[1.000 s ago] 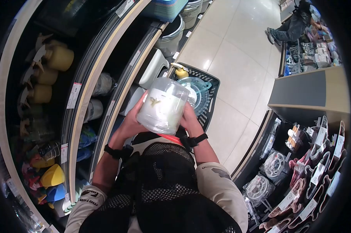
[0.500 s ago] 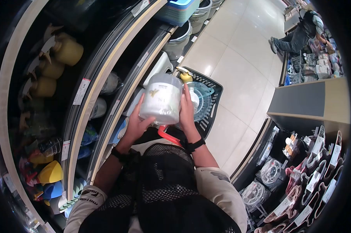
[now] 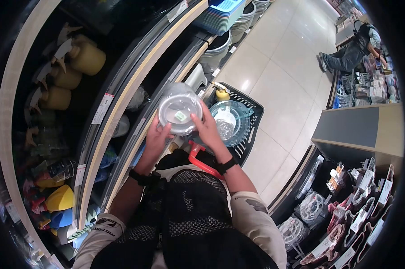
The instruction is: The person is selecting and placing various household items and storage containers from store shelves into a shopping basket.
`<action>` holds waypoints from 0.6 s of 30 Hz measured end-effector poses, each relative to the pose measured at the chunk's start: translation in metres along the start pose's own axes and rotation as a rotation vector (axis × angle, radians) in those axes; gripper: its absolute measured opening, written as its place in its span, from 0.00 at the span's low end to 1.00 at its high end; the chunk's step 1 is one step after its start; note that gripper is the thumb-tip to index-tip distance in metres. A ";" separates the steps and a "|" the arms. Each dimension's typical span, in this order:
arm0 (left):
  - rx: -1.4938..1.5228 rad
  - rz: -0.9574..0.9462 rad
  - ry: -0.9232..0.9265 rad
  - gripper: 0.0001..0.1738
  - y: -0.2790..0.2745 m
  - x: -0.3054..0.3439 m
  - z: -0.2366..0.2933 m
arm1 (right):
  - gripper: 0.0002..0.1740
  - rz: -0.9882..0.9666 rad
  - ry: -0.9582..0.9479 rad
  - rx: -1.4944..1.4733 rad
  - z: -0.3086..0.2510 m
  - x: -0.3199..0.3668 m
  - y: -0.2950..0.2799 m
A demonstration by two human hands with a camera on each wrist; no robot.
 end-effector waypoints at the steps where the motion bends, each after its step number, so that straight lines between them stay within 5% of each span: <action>1: -0.015 -0.008 0.015 0.42 -0.005 -0.002 0.005 | 0.36 -0.004 -0.030 -0.057 0.002 -0.012 -0.001; 9: -0.201 0.007 0.066 0.49 -0.022 -0.003 0.030 | 0.29 -0.016 0.037 -0.244 -0.017 -0.093 0.017; 18: -0.308 -0.130 -0.107 0.53 -0.011 0.032 -0.029 | 0.22 0.029 0.055 -0.214 -0.007 -0.202 0.043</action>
Point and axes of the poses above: each hand's wrist, its own x-axis away from the middle knuckle, its own y-axis out of the palm, z = x × y, the point moved 9 cm from there along -x, towards the middle knuckle, and after that the axes turned 15 degrees about -z, right-handed, at the moved point
